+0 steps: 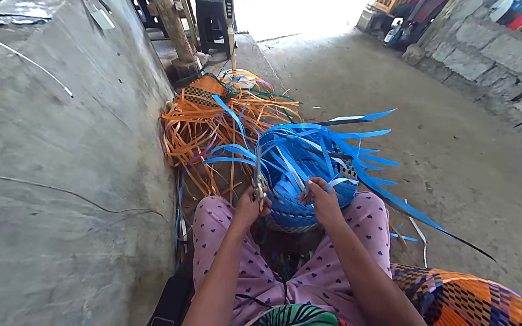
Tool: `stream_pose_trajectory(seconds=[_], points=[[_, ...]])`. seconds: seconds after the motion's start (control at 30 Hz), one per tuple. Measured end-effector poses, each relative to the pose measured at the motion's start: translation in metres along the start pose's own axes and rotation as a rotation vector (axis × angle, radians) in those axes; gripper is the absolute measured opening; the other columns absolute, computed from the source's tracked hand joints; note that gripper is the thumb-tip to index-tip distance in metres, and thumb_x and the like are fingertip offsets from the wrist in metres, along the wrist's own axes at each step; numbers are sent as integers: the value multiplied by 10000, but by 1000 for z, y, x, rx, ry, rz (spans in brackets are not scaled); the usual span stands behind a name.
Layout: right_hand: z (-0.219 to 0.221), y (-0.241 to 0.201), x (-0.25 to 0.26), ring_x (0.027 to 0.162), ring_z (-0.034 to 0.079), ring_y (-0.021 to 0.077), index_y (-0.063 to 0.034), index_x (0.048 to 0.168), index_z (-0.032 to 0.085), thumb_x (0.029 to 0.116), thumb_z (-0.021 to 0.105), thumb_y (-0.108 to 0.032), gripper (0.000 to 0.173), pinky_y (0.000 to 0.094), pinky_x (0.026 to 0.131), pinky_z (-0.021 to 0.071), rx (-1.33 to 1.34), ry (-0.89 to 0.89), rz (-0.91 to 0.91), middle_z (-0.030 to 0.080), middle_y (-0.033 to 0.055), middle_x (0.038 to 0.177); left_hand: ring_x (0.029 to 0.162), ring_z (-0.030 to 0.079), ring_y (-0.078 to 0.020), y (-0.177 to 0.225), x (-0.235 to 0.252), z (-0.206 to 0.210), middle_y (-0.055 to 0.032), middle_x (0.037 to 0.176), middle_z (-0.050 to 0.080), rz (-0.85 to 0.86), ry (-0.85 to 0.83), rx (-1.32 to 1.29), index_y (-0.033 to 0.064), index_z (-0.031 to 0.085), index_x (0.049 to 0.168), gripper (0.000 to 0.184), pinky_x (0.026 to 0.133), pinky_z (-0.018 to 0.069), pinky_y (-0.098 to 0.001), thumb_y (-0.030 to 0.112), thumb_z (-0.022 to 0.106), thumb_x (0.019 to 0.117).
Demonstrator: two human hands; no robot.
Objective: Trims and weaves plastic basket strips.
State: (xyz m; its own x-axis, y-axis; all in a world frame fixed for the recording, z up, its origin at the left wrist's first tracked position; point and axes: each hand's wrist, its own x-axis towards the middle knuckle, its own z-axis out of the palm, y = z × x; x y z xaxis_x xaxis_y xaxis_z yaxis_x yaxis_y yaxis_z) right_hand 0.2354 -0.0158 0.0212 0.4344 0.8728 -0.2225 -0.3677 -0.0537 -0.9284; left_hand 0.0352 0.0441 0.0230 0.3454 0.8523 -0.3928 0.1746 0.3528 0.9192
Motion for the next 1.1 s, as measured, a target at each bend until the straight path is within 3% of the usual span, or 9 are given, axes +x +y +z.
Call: stream_pose_trajectory(seconds=[0.07, 0.13, 0.3, 0.4, 0.47, 0.6, 0.77, 0.93, 1.1], points=[[2, 0, -5, 554, 663, 141, 41, 1043, 567, 1060, 438, -20, 144, 280, 540, 589, -42, -30, -22, 657, 61, 718, 616, 652, -123, -9, 17, 5, -74, 824, 640, 29, 213, -88, -38, 483, 1304, 262, 579, 573, -258, 67, 506, 1065], [4, 0, -11, 564, 665, 140, 43, 1031, 570, 1053, 447, -14, 138, 280, 546, 591, -69, -54, -44, 662, 62, 733, 641, 657, -144, -16, 37, 9, -112, 896, 639, 32, 339, 6, -46, 484, 1304, 363, 604, 585, -293, 160, 615, 1036], [11, 0, -24, 605, 669, 125, 47, 1047, 582, 1044, 457, -11, 137, 263, 576, 588, -145, -95, -82, 666, 62, 774, 1067, 667, -339, -10, 67, 27, -235, 1183, 659, 19, 385, 326, -38, 438, 1424, 771, 955, 524, -510, 404, 790, 899], [13, 1, -30, 615, 664, 105, 42, 1060, 594, 1031, 487, -16, 125, 241, 571, 576, -204, -115, -116, 674, 52, 792, 1125, 658, -339, -2, 76, 37, -215, 1225, 656, -25, 377, 433, -1, 447, 1434, 729, 987, 513, -513, 412, 762, 922], [15, 2, -33, 617, 651, 90, 42, 1059, 600, 1026, 499, -18, 122, 226, 565, 559, -237, -123, -131, 671, 45, 798, 1133, 660, -332, -3, 79, 39, -210, 1218, 664, -30, 393, 459, -2, 454, 1432, 604, 997, 510, -501, 303, 699, 972], [16, 2, -35, 610, 623, 60, 61, 1083, 605, 1022, 504, -24, 146, 197, 554, 532, -311, -123, -176, 661, 48, 820, 1104, 664, -349, -17, 80, 34, -251, 1185, 660, 35, 464, 355, -49, 434, 1434, 497, 985, 509, -497, 157, 609, 1017], [17, 11, -36, 635, 624, 19, 56, 1067, 612, 1005, 512, -37, 150, 167, 578, 523, -389, -136, -310, 681, 27, 814, 1111, 659, -355, -22, 74, 20, -262, 1193, 657, 46, 542, 328, -49, 416, 1462, 471, 985, 504, -499, 119, 545, 1041], [17, 17, -37, 674, 626, -3, 56, 1064, 630, 996, 519, -55, 171, 153, 593, 508, -513, -182, -474, 707, 22, 836, 806, 684, -188, -19, 69, 7, -160, 1051, 682, 288, 588, 65, -59, 442, 1394, 406, 745, 578, -363, 30, 541, 1010], [23, 12, -36, 738, 615, -17, 55, 1062, 596, 1006, 476, -32, 158, 148, 704, 523, -428, -303, -558, 674, -12, 842, 768, 672, -125, 11, 35, -12, -111, 1039, 669, 538, 538, -105, -13, 398, 1470, 456, 706, 585, -299, 54, 524, 1037]])
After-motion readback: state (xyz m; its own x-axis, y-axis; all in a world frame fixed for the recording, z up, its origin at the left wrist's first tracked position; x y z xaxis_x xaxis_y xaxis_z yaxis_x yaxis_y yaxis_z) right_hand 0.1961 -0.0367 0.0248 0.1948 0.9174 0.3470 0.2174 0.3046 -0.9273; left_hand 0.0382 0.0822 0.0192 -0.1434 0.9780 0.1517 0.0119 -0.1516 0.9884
